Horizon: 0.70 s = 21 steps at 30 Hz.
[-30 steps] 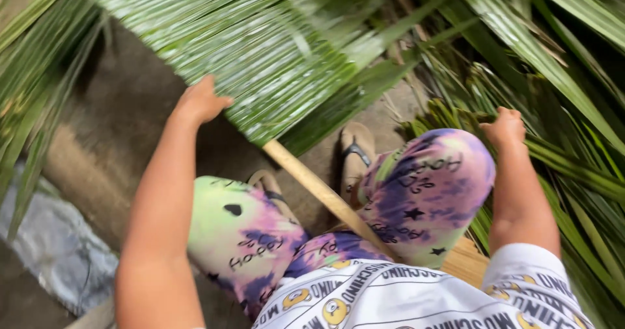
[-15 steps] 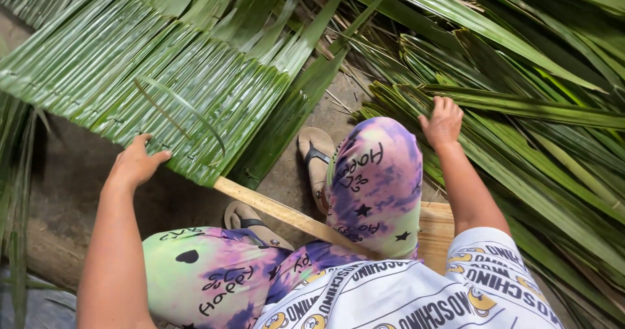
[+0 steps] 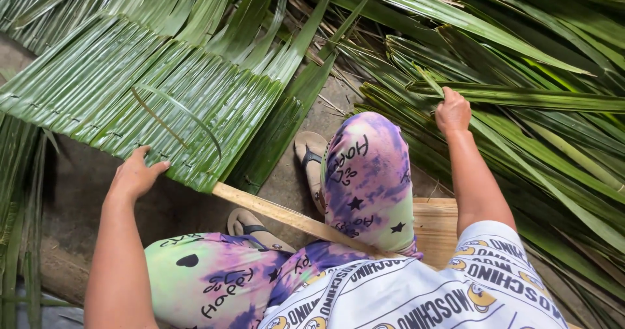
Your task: Weaving individual palm leaves over a wooden support to create a thatched panel
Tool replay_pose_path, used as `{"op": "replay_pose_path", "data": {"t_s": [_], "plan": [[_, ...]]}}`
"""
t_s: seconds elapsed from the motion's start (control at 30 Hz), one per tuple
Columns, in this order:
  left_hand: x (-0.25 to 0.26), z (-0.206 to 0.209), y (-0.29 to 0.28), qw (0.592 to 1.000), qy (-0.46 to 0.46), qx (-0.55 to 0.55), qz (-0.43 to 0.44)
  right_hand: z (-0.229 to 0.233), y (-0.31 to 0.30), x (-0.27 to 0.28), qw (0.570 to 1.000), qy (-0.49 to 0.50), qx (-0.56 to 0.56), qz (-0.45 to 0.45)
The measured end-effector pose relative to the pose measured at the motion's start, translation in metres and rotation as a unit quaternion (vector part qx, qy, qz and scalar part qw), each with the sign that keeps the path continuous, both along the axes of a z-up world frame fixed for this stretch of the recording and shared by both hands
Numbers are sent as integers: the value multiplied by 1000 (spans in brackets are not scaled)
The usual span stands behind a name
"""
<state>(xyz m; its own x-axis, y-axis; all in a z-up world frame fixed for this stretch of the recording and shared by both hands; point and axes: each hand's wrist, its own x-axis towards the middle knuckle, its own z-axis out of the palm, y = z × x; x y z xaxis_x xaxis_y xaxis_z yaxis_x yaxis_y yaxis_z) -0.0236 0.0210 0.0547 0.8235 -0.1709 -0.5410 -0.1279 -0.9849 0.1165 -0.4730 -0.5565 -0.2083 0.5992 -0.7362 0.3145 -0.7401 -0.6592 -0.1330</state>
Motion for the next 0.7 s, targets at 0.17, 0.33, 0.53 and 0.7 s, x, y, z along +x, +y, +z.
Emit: {"op": "replay_pose_path", "data": {"t_s": [0.17,0.33,0.53,0.7], "plan": [[2,-3,4,1000,-9,-14,-10,14,-1,-8,999,-26,28,-2],[0,0,5,1000,-5,-18,-13,7,21,-13,999,-26,14,26],[6,-11,12,999,-8,-18,-26,7,77,-20,996,30,-9,78],[6,-11,9,999,-7,-12,-30,-23,92,-32,994,76,-6,77]]}}
